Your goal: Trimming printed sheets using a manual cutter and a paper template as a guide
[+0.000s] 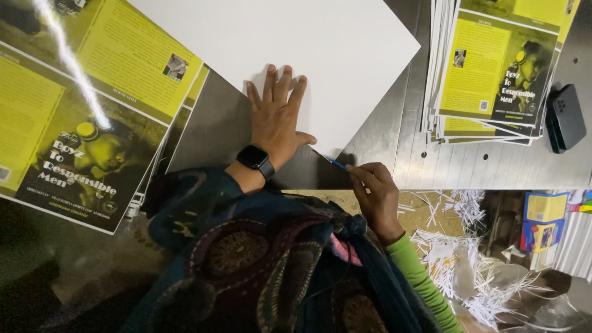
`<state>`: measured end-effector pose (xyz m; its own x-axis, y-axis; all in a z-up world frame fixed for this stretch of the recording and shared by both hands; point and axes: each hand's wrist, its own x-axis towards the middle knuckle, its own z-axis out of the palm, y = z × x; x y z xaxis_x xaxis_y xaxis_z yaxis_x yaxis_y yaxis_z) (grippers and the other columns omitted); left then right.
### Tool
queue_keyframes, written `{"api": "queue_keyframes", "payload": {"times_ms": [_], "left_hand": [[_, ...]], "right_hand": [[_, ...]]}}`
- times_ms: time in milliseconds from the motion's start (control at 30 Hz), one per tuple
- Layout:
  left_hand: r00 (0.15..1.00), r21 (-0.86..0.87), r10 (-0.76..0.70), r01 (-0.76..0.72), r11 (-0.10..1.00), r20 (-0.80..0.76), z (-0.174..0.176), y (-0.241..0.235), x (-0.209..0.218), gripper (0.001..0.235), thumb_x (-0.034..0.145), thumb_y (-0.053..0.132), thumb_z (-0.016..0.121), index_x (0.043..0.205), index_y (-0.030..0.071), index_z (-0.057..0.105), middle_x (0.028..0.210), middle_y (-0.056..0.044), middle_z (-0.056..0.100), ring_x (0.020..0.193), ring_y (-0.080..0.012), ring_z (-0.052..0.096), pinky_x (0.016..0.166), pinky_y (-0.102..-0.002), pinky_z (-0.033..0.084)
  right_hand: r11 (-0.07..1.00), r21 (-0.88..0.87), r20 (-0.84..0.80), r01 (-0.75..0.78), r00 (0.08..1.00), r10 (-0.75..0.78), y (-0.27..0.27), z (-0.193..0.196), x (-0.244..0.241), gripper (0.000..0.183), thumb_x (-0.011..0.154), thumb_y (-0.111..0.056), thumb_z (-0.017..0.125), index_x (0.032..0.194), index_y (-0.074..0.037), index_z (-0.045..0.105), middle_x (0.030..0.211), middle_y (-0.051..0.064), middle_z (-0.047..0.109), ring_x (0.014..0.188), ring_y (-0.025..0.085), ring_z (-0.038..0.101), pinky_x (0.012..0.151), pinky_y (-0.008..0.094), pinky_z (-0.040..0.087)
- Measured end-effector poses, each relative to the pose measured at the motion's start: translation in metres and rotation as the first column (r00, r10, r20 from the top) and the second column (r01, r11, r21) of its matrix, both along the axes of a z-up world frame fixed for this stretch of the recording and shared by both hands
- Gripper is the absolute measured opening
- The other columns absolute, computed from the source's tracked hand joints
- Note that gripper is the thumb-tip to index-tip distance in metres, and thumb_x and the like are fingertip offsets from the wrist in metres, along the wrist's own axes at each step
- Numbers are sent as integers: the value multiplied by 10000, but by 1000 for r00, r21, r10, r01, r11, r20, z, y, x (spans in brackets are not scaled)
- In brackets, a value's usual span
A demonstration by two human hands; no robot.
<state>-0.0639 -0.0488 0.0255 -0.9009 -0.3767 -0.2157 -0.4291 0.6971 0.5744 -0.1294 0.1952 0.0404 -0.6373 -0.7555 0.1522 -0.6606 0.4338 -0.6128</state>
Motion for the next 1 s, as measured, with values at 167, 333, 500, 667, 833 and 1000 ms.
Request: {"api": "queue_keyframes", "payload": {"times_ms": [167, 333, 500, 667, 833, 1000], "left_hand": [[1000, 7, -3, 3, 1000, 3, -1, -1, -1, 1074, 682, 412, 857, 1513, 76, 265, 1551, -228, 142, 1440, -455, 1, 1082, -726, -37], [998, -83, 21, -26, 996, -56, -22, 4, -2, 1139, 596, 481, 889, 1491, 96, 299, 1552, -208, 170, 1434, -439, 41, 1076, -737, 19], [994, -174, 36, -54, 983, -106, -33, 6, -4, 1217, 513, 567, 913, 1477, 119, 321, 1556, -187, 201, 1432, -409, 62, 1072, -745, 80], [997, -175, 36, -47, 983, -70, -30, 5, -5, 1215, 511, 570, 908, 1476, 124, 319, 1560, -175, 188, 1432, -406, 59, 1072, -743, 91], [995, -164, 36, -50, 985, -91, -31, 5, -5, 1213, 493, 551, 924, 1461, 113, 340, 1552, -184, 199, 1428, -414, 74, 1067, -750, 88], [997, -130, 29, -39, 991, -77, -31, 5, -6, 1205, 526, 539, 914, 1480, 120, 310, 1559, -185, 167, 1430, -409, 36, 1062, -756, 47]], "right_hand": [[999, 18, -18, -26, 999, 27, -3, -3, -3, 174, 875, -12, 699, 1022, -87, 753, 869, 118, 624, 736, 339, 630, 527, 354, 526], [996, 32, -29, -80, 996, 80, -9, 6, -2, 143, 897, -5, 680, 1029, -40, 718, 893, 120, 596, 772, 290, 603, 581, 345, 501], [989, 54, -15, -135, 991, 136, -4, 5, -1, 139, 923, -17, 652, 1058, -17, 687, 940, 111, 571, 813, 227, 583, 628, 324, 481], [993, 46, 53, -106, 993, 103, -3, 11, 0, 70, 906, 6, 654, 969, 24, 678, 914, 125, 573, 759, 231, 571, 567, 316, 463], [992, 87, 27, -91, 996, 89, 5, 13, 0, 102, 908, -21, 661, 996, 11, 700, 919, 126, 591, 752, 221, 580, 571, 313, 478], [991, 65, 47, -115, 993, 112, 12, 15, -1, 90, 927, -2, 617, 992, 20, 676, 930, 128, 570, 790, 244, 568, 627, 338, 469]]}}
